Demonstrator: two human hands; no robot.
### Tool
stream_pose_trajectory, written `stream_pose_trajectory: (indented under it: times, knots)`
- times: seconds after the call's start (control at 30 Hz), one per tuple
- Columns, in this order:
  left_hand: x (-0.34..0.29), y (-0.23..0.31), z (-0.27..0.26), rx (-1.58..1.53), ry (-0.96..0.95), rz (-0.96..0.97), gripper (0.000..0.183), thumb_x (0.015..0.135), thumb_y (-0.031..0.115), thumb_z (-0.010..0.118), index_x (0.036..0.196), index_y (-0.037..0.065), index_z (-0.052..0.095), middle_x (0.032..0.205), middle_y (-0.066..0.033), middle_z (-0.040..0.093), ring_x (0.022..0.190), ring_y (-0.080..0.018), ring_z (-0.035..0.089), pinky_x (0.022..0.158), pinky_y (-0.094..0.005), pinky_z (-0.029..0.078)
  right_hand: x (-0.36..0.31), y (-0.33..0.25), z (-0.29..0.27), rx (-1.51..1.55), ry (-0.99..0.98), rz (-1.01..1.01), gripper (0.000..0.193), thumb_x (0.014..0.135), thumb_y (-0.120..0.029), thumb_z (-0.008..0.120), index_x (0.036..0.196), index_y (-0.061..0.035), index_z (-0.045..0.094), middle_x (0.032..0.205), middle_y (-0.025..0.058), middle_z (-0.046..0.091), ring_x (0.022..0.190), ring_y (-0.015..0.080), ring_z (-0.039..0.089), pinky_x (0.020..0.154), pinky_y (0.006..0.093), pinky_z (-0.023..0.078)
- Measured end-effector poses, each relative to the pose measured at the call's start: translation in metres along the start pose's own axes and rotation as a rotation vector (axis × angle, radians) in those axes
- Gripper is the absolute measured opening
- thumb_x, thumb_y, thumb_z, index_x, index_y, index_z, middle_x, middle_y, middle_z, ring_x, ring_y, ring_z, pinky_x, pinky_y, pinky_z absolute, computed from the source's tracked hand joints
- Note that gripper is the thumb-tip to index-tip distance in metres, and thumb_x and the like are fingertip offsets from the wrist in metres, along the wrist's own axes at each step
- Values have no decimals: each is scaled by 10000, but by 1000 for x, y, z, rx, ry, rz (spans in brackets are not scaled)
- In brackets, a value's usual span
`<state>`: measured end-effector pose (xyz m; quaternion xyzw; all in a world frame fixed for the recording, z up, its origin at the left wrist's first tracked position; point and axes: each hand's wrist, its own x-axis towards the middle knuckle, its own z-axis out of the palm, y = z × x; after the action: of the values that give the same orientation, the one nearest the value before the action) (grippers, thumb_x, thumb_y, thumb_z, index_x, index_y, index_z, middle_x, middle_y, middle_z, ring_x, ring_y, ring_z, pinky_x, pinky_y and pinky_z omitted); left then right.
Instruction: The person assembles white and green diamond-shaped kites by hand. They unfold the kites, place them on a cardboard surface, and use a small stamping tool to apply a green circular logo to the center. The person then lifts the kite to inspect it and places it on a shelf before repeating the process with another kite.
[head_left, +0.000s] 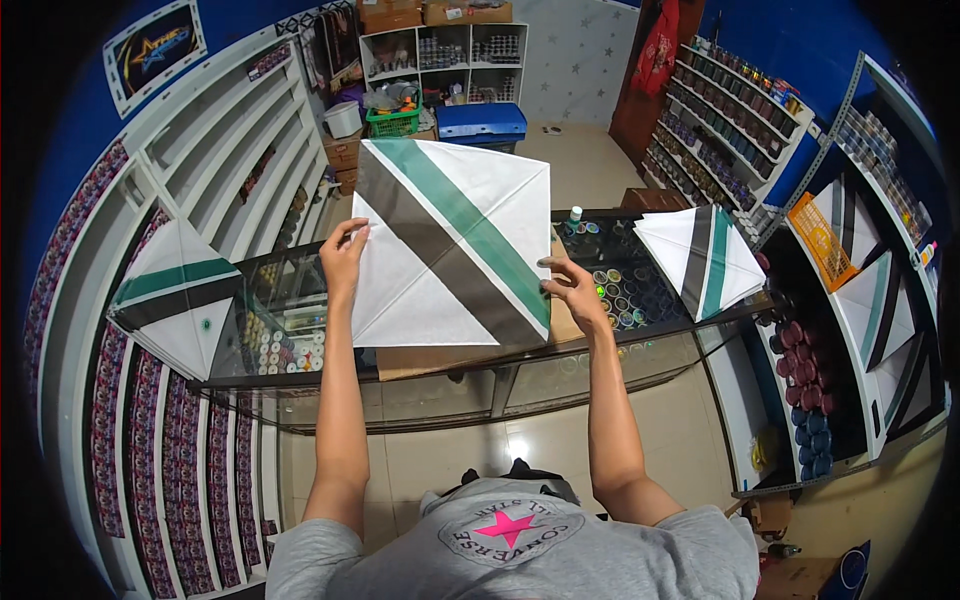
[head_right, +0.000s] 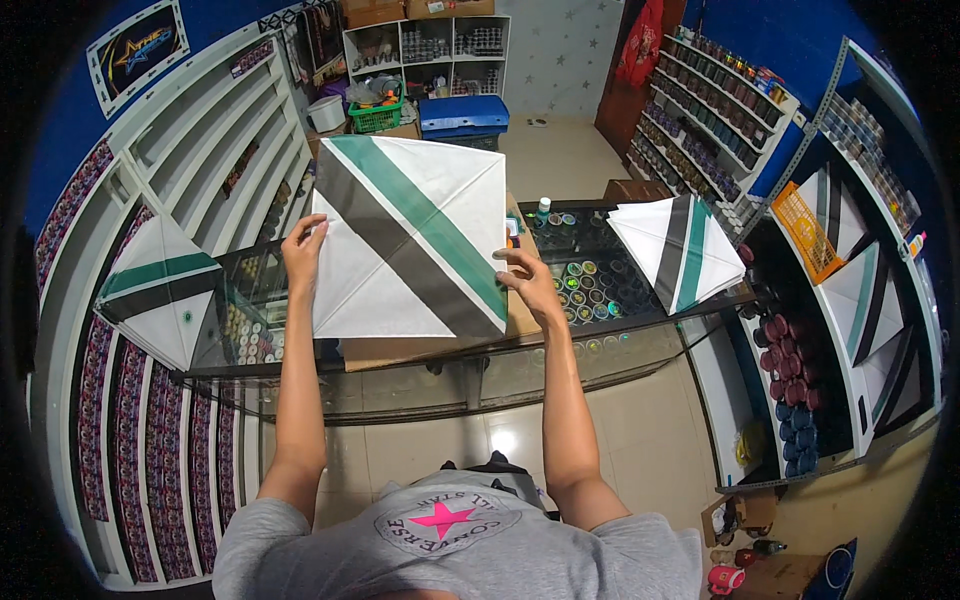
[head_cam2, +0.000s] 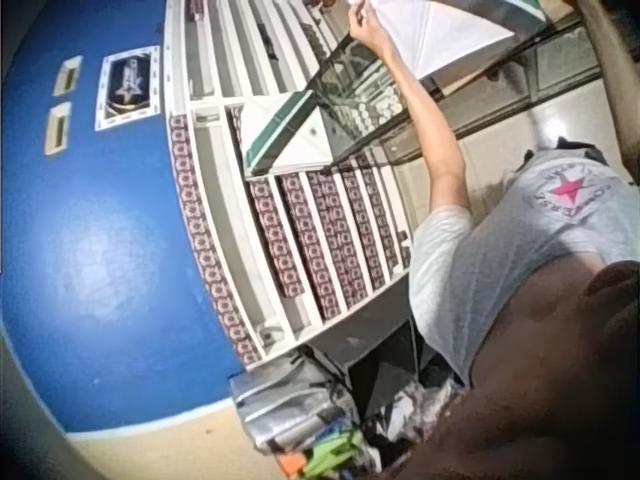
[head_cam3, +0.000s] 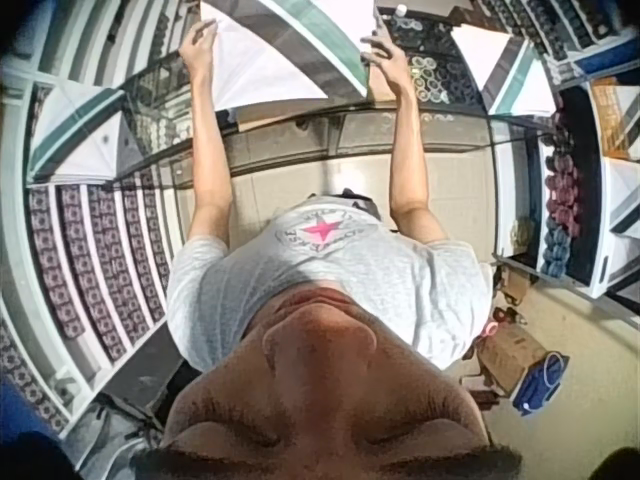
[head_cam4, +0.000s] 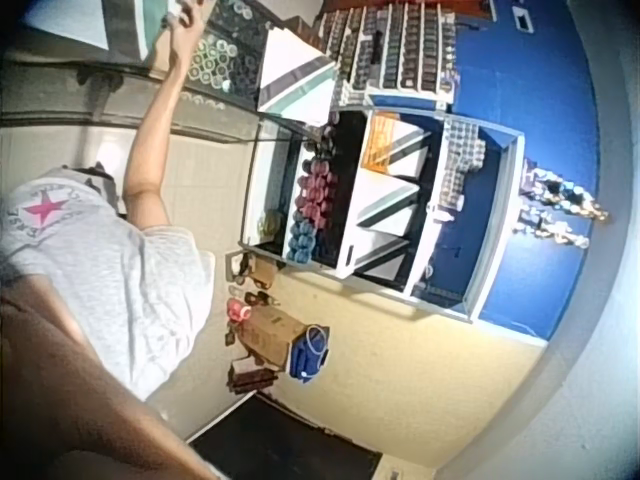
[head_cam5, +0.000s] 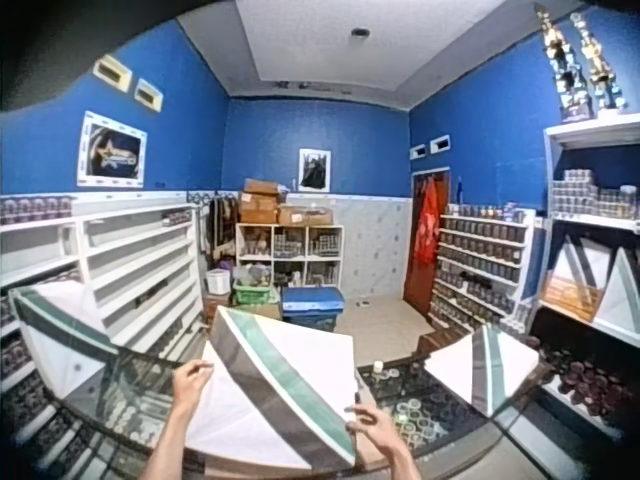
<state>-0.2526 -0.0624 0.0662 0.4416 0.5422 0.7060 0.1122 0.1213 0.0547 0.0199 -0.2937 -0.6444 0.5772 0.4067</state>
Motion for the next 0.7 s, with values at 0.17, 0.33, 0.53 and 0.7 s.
stream_pose_trajectory:
  times: [0.17, 0.33, 0.53, 0.7]
  knots:
    - [0, -13, -7, -40, 71, -20, 165, 856, 97, 675, 1000, 17, 669, 926, 8, 620, 808, -50, 509, 734, -188, 402, -5, 3, 0, -16, -3, 25, 373, 764, 56, 657, 1126, -27, 626, 1094, 55, 625, 943, 145, 592, 801, 277, 493]
    - [-3, -23, -7, -121, 139, -23, 153, 853, 53, 659, 1001, 14, 664, 960, -6, 624, 854, -69, 522, 775, -202, 400, -2, 10, -6, -30, -32, 71, 366, 756, 109, 618, 1097, -23, 644, 1029, 48, 648, 856, 127, 600, 741, 263, 489]
    - [-14, -26, -10, -116, 121, -106, 216, 852, 62, 666, 1064, 21, 646, 1014, -8, 606, 938, -90, 516, 828, -223, 398, -1, 1, -15, -176, -9, 97, 354, 744, 120, 611, 1060, -29, 670, 986, 37, 670, 805, 117, 605, 715, 250, 481]
    - [-4, -31, -19, -68, 125, -121, 263, 858, 87, 665, 1111, 29, 623, 1102, -34, 589, 1019, -138, 535, 860, -239, 406, 7, 7, -33, -237, -35, 104, 352, 734, 111, 620, 1049, -35, 675, 948, 44, 675, 784, 121, 603, 700, 263, 488]
